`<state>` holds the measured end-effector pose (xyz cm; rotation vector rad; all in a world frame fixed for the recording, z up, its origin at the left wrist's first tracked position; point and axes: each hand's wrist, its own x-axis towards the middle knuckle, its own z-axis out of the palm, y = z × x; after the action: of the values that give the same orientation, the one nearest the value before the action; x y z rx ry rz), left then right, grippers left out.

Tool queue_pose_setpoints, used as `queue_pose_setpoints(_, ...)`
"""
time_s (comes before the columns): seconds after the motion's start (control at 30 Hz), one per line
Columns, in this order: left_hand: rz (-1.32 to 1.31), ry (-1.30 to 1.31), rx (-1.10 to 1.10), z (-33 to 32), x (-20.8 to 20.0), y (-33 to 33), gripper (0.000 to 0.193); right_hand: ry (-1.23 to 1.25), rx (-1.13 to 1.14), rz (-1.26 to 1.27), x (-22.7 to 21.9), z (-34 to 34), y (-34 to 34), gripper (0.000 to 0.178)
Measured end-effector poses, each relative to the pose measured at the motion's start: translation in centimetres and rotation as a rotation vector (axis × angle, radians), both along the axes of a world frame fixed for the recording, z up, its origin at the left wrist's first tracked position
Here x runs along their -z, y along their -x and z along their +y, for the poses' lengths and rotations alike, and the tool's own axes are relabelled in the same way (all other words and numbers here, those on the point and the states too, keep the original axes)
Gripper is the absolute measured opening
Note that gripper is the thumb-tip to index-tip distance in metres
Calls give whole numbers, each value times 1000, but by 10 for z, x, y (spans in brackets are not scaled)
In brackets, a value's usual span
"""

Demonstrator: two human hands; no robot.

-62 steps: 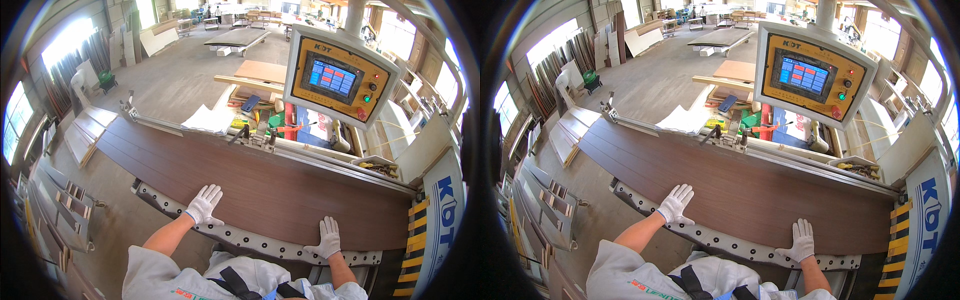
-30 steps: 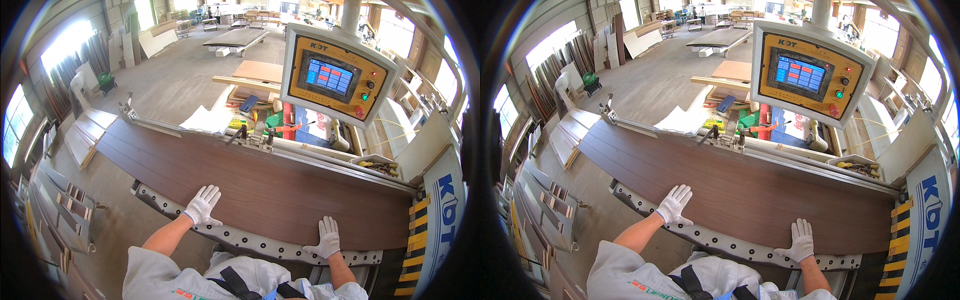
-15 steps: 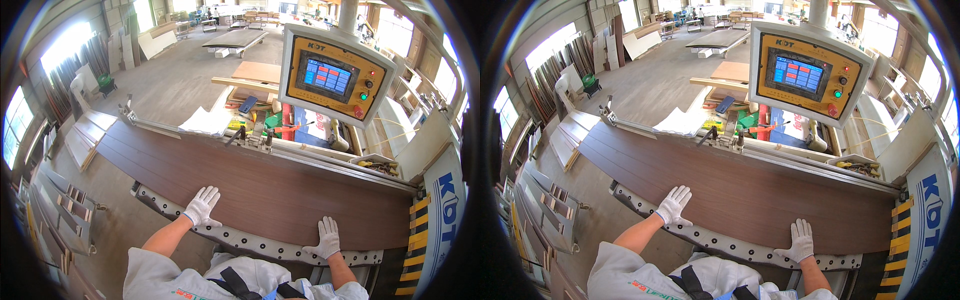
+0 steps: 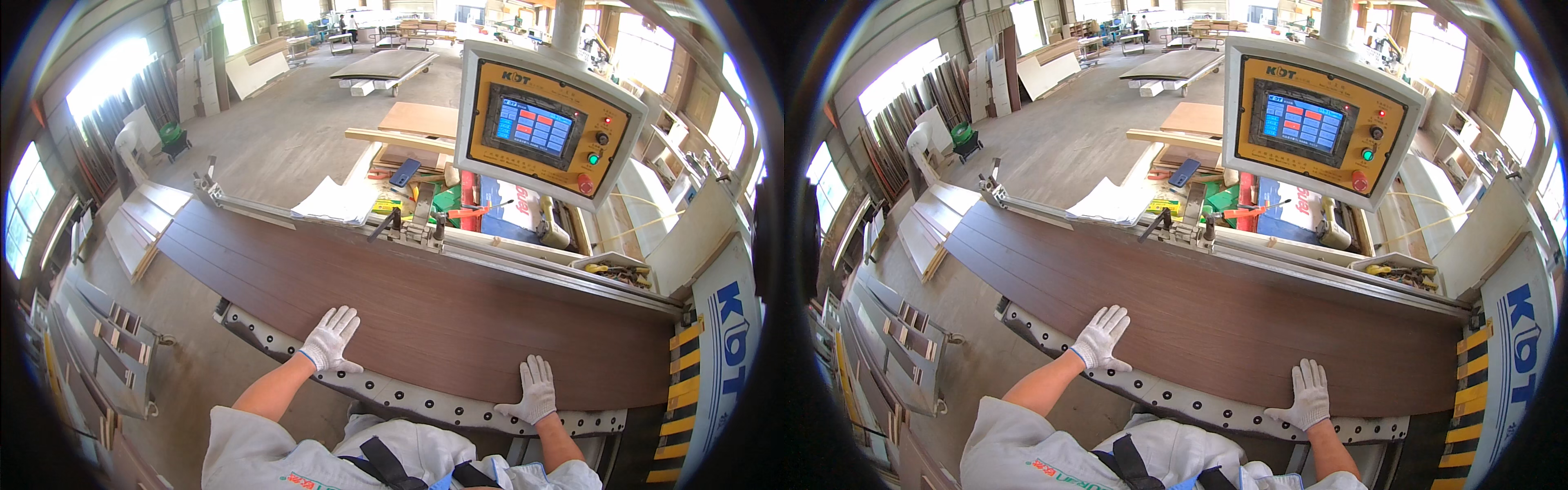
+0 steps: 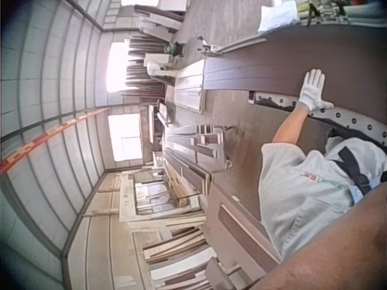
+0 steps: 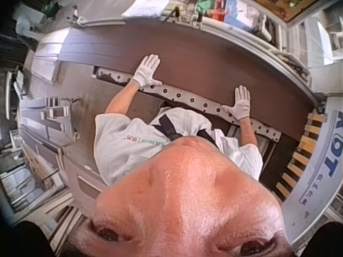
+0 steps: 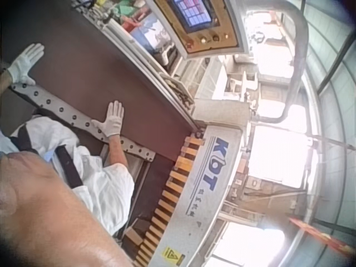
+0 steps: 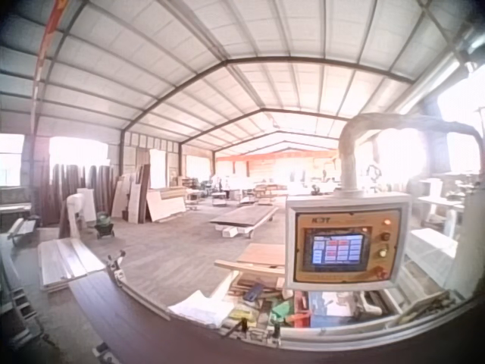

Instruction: The person operates an industrial edge banding machine by feeding wooden boards onto the conveyor, using a touchscreen interface to configure the process, and stacking the processed boards onto a nearby rack.

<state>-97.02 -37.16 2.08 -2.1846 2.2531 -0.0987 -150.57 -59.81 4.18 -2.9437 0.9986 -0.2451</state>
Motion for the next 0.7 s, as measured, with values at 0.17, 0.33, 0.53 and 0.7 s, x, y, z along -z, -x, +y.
queue_pose_setpoints(0.17, -6, 6, 5, -1, 0, 0, 135, 2, -1, -3, 0, 0, 1, 128)
queue_pose_setpoints(0.33, -6, 9, 7, -3, -1, 1, 134, -20, -7, -12, -1, 0, 3, 129)
queue_pose_setpoints(0.53, -29, 9, 6, 3, -6, 1, 131, -80, -14, 68, -4, -22, 2, 122)
queue_pose_setpoints(0.7, 31, 80, 18, 9, -11, 5, 120, -112, 216, 62, -2, -44, -51, 113)
